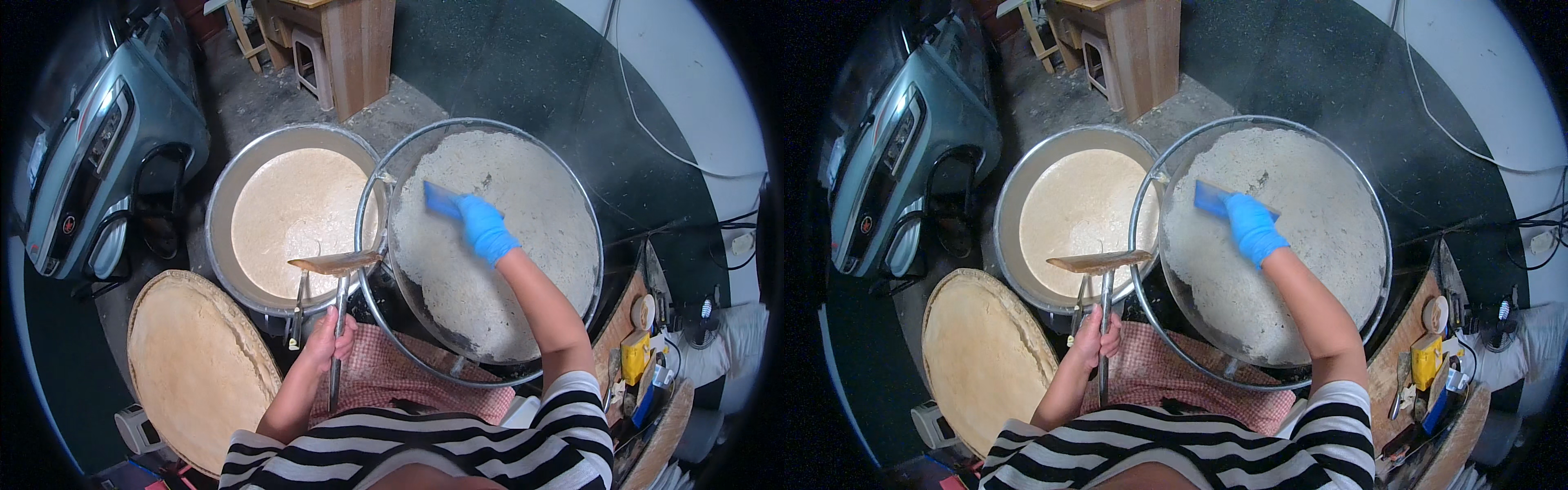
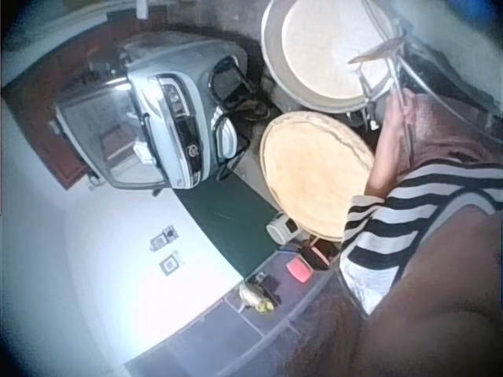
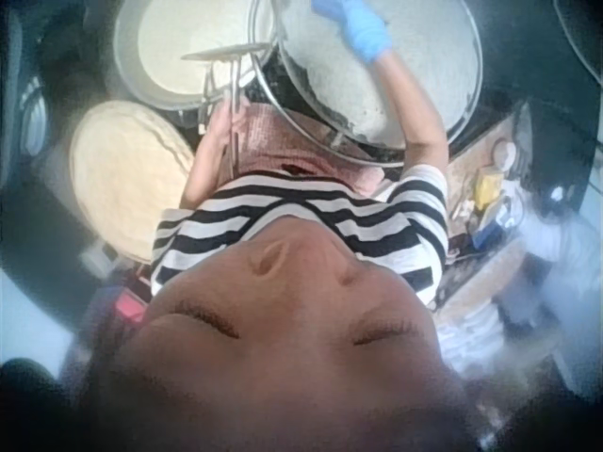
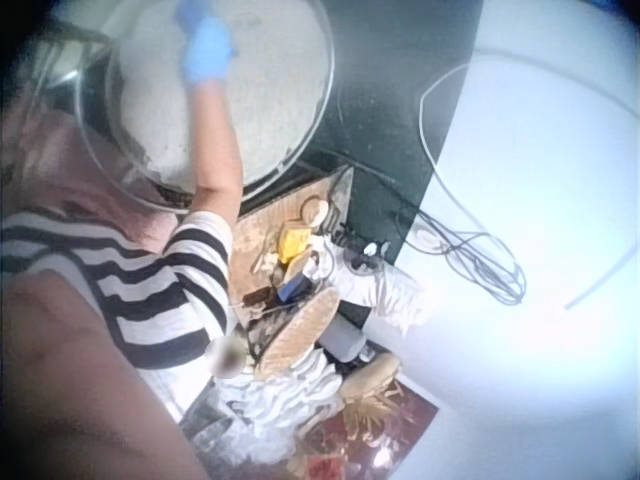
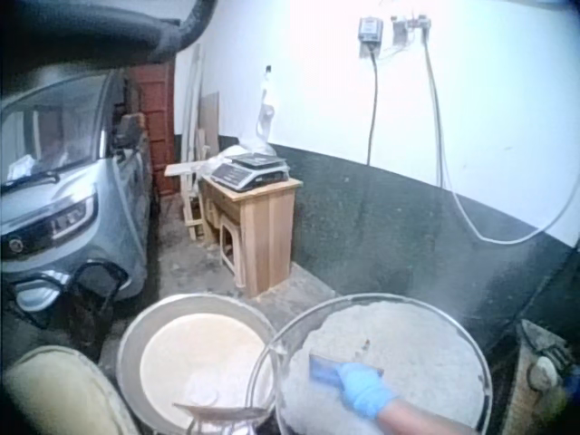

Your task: The person scoops batter from a large metal bowl and spreads it in a circular motion on a hot griddle using a wooden spreader. They cook the crepe, lift it with a blue plastic scraper, and place it onto a stack on a wooden board. The person repeats this process multiple times.

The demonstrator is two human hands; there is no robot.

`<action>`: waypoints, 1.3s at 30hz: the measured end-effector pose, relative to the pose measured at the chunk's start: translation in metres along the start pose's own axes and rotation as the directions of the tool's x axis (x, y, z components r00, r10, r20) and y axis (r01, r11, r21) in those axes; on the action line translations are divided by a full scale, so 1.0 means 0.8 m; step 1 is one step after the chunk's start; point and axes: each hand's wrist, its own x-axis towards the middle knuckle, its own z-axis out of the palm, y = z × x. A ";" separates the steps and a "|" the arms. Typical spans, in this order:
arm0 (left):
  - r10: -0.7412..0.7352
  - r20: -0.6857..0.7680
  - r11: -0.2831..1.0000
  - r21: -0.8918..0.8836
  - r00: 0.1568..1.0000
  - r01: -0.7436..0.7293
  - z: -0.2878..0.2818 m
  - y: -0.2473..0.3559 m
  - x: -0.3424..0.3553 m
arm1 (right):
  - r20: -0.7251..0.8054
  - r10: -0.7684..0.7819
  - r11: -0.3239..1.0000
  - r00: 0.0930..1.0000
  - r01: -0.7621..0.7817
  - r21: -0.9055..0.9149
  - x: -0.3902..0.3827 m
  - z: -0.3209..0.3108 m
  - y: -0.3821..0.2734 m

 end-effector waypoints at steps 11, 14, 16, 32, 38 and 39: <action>0.012 -0.067 0.999 0.049 0.998 -0.008 0.004 0.002 -0.006 | 0.036 0.046 0.972 0.998 -0.037 -0.232 0.038 -0.006 -0.026; 0.028 -0.083 0.999 0.031 0.996 -0.026 0.010 0.006 0.000 | 0.057 0.024 0.973 0.998 -0.010 -0.229 0.014 0.011 -0.063; 0.063 -0.077 0.998 0.009 0.995 -0.062 0.016 0.011 0.004 | 0.163 0.084 0.970 0.983 -0.043 -0.239 0.001 0.014 -0.085; -0.020 0.109 0.988 0.153 0.994 0.003 0.119 0.023 0.004 | 0.031 0.157 0.870 0.987 -0.154 0.468 -0.227 -0.258 -0.207; -0.208 0.156 0.932 0.332 0.965 0.147 0.174 -0.022 0.001 | -0.054 0.331 0.819 0.942 -0.258 0.513 -0.297 -0.277 -0.193; -0.223 0.145 0.924 0.347 0.964 0.162 0.181 -0.029 0.000 | -0.089 0.371 0.844 0.924 -0.296 0.447 -0.310 -0.274 -0.194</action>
